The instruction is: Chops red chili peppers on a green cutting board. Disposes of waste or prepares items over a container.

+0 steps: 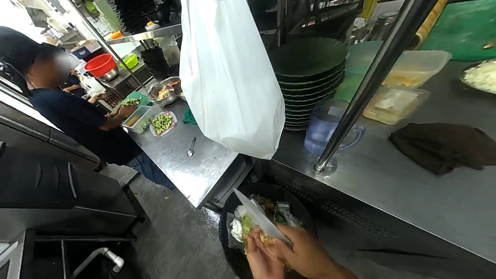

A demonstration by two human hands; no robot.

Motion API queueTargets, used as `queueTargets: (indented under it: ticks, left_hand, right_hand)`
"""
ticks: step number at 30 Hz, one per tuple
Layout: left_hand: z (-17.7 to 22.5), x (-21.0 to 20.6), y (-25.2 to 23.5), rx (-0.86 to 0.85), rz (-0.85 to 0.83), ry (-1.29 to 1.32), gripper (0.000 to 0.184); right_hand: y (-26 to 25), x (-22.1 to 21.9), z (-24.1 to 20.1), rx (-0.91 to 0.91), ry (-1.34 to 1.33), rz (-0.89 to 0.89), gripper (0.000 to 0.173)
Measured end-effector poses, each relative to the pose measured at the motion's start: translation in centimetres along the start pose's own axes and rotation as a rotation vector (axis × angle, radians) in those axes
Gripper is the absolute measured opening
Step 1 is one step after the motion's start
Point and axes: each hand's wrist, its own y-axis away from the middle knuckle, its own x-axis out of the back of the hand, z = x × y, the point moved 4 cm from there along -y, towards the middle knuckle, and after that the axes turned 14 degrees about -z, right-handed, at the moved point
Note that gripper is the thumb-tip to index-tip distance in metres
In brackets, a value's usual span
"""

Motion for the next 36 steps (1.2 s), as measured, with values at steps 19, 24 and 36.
queueTargets:
  ticks: [19, 24, 36]
  left_hand:
    - [1.6, -0.9, 0.3, 0.009, -0.375, 0.127, 0.052]
    - [2.2, -0.7, 0.9, 0.027, -0.297, 0.063, 0.051]
    - [3.3, -3.1, 2.4, 0.004, -0.537, 0.015, 0.035]
  right_hand:
    - [0.7, 1.8, 2.3, 0.07, -0.284, 0.177, 0.036]
    - [0.7, 1.7, 2.4, 0.065, -0.279, 0.176, 0.035]
    - [1.2, 2.0, 2.3, 0.066, -0.27, 0.209, 0.036]
